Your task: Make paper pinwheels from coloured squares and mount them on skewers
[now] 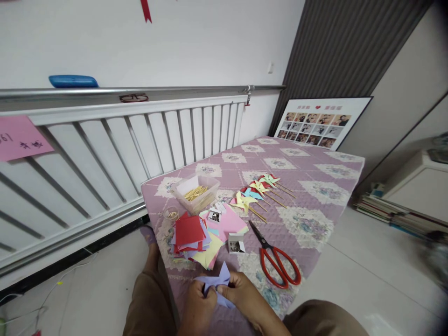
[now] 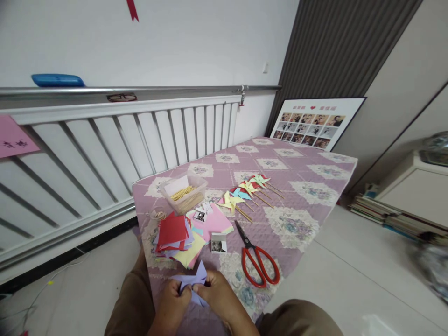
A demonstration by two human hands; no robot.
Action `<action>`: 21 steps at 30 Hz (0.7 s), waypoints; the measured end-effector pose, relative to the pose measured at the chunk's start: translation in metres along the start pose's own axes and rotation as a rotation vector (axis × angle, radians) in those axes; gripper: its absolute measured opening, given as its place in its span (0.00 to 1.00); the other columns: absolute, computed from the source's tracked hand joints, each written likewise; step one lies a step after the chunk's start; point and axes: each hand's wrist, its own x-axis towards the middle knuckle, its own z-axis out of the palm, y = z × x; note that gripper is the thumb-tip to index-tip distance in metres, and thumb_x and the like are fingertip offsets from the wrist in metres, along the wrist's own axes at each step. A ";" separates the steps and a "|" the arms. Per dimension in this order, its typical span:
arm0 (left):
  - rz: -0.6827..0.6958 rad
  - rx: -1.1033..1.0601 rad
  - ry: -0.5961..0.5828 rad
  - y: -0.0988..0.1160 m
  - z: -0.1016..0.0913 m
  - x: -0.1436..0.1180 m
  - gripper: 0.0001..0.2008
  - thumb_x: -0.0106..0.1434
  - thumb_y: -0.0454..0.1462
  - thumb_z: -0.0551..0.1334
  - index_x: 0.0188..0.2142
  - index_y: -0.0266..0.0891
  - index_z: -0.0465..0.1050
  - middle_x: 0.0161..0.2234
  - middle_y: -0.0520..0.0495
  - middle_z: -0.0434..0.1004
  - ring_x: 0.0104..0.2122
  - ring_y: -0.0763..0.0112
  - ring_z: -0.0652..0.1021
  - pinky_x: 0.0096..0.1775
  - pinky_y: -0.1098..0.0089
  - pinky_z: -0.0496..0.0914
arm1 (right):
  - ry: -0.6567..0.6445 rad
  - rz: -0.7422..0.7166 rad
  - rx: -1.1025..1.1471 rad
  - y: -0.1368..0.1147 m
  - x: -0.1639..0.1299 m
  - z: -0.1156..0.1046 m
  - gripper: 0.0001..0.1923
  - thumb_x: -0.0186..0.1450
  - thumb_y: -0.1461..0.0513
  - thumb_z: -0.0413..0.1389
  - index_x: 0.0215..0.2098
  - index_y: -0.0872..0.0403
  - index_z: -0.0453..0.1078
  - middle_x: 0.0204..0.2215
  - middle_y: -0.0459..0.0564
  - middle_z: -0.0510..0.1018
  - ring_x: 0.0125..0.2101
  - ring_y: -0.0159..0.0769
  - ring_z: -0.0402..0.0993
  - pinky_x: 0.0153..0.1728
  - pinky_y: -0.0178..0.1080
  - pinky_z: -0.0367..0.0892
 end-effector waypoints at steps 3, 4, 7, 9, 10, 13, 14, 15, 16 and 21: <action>-0.009 -0.020 0.005 -0.001 0.001 0.000 0.06 0.50 0.31 0.59 0.28 0.37 0.74 0.25 0.47 0.78 0.29 0.62 0.76 0.33 0.68 0.68 | -0.004 0.013 0.007 0.000 0.000 0.000 0.12 0.49 0.56 0.65 0.24 0.57 0.75 0.20 0.42 0.68 0.22 0.27 0.54 0.24 0.31 0.51; -0.008 -0.027 0.003 -0.002 0.001 0.000 0.06 0.50 0.31 0.59 0.28 0.37 0.74 0.25 0.47 0.77 0.28 0.62 0.76 0.33 0.68 0.68 | -0.007 0.015 0.007 0.000 0.000 0.000 0.12 0.49 0.56 0.66 0.24 0.57 0.75 0.19 0.41 0.68 0.22 0.27 0.54 0.24 0.31 0.51; 0.012 -0.020 -0.017 -0.002 -0.001 0.000 0.05 0.51 0.31 0.59 0.27 0.36 0.74 0.25 0.47 0.77 0.29 0.63 0.76 0.33 0.69 0.68 | -0.015 0.027 0.013 0.000 0.001 -0.002 0.15 0.49 0.54 0.66 0.24 0.57 0.74 0.18 0.41 0.68 0.21 0.27 0.54 0.24 0.32 0.51; 0.005 -0.020 -0.043 -0.001 -0.004 0.001 0.06 0.52 0.31 0.59 0.29 0.36 0.74 0.27 0.46 0.78 0.31 0.62 0.77 0.35 0.68 0.68 | -0.035 0.034 0.024 -0.001 0.002 -0.004 0.16 0.48 0.52 0.66 0.25 0.57 0.75 0.18 0.41 0.68 0.20 0.27 0.54 0.24 0.32 0.52; -0.005 -0.026 -0.063 0.000 -0.005 0.002 0.07 0.52 0.31 0.59 0.30 0.36 0.75 0.29 0.45 0.79 0.32 0.62 0.77 0.36 0.68 0.68 | -0.047 0.034 0.029 -0.001 0.002 -0.004 0.17 0.49 0.51 0.66 0.25 0.57 0.75 0.18 0.41 0.69 0.20 0.27 0.54 0.24 0.32 0.52; -0.026 -0.037 -0.079 0.002 -0.008 0.003 0.09 0.52 0.31 0.59 0.32 0.36 0.76 0.31 0.45 0.80 0.34 0.62 0.77 0.38 0.69 0.68 | -0.062 0.015 0.018 0.000 0.004 -0.005 0.16 0.50 0.51 0.66 0.24 0.57 0.75 0.18 0.41 0.69 0.20 0.27 0.54 0.24 0.32 0.53; -0.026 -0.027 -0.070 0.002 -0.008 0.004 0.08 0.52 0.30 0.59 0.31 0.36 0.75 0.31 0.45 0.79 0.34 0.62 0.77 0.38 0.69 0.67 | -0.056 0.011 0.008 0.001 0.005 -0.005 0.16 0.50 0.52 0.66 0.24 0.57 0.75 0.18 0.41 0.69 0.20 0.27 0.54 0.24 0.32 0.53; -0.021 -0.014 -0.056 0.003 -0.007 0.004 0.08 0.52 0.30 0.58 0.30 0.36 0.75 0.30 0.45 0.79 0.33 0.62 0.77 0.37 0.69 0.67 | -0.047 0.011 0.002 0.002 0.006 -0.005 0.16 0.50 0.52 0.66 0.24 0.57 0.75 0.18 0.41 0.68 0.20 0.27 0.54 0.24 0.32 0.53; -0.015 -0.006 -0.047 0.003 -0.006 0.004 0.07 0.52 0.29 0.58 0.30 0.36 0.74 0.29 0.46 0.78 0.33 0.63 0.76 0.36 0.70 0.67 | -0.034 0.014 0.000 0.003 0.007 -0.005 0.16 0.50 0.52 0.66 0.25 0.57 0.75 0.18 0.41 0.68 0.20 0.27 0.54 0.24 0.32 0.52; -0.024 -0.012 -0.035 -0.003 0.002 0.004 0.06 0.53 0.29 0.57 0.29 0.36 0.72 0.26 0.48 0.75 0.29 0.66 0.75 0.33 0.70 0.66 | -0.021 0.031 0.002 0.005 0.008 -0.004 0.14 0.50 0.54 0.66 0.24 0.58 0.74 0.18 0.41 0.69 0.21 0.27 0.55 0.24 0.32 0.52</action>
